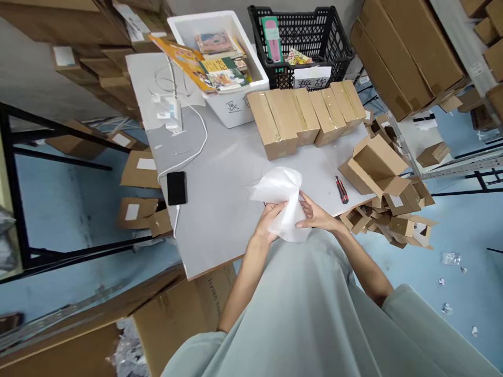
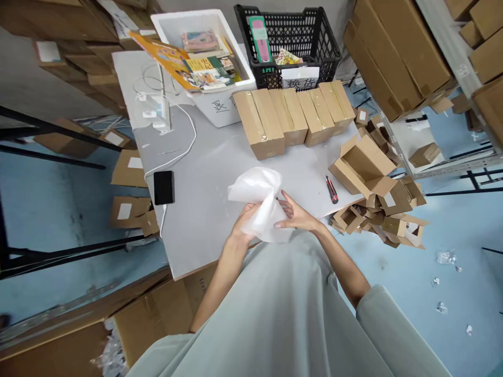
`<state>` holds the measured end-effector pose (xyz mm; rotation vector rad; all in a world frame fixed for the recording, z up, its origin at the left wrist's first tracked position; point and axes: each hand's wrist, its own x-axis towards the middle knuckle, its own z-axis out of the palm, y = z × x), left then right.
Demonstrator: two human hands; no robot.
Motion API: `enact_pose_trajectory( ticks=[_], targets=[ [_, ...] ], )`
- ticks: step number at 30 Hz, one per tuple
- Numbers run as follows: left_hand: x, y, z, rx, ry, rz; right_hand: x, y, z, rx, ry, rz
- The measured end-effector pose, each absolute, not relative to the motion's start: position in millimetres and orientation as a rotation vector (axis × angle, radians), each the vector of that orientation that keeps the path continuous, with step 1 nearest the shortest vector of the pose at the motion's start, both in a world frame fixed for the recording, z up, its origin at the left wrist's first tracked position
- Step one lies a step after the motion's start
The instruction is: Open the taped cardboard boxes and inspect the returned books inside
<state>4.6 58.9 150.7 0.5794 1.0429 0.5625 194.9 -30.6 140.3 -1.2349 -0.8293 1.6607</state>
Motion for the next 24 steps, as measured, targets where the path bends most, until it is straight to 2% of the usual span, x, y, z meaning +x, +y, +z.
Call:
enact_pose_trajectory(
  ticks=[4,11,16,20,24],
  targets=[
    [38.4,48.6,155.0,0.578,1.068,0.521,219.7,-35.1,130.7,-1.177,-0.928,1.628],
    [130.1,44.9,162.2,1.093,1.198,0.618,313.4,-67.7,139.2,-1.320,-0.668,1.219],
    [200.7,29.4,157.2,1.329,0.978,0.395,367.6,-95.9,157.3,-1.292,-0.810,1.140],
    [254.0,11.4,160.3,1.369,0.811,0.213,398.1,-106.3,142.0,-1.435,-0.849,1.025],
    [303.7,5.0,165.0,1.551,0.742,0.244,430.6,-108.3,115.8,-1.555,-0.657,0.937]
  ],
)
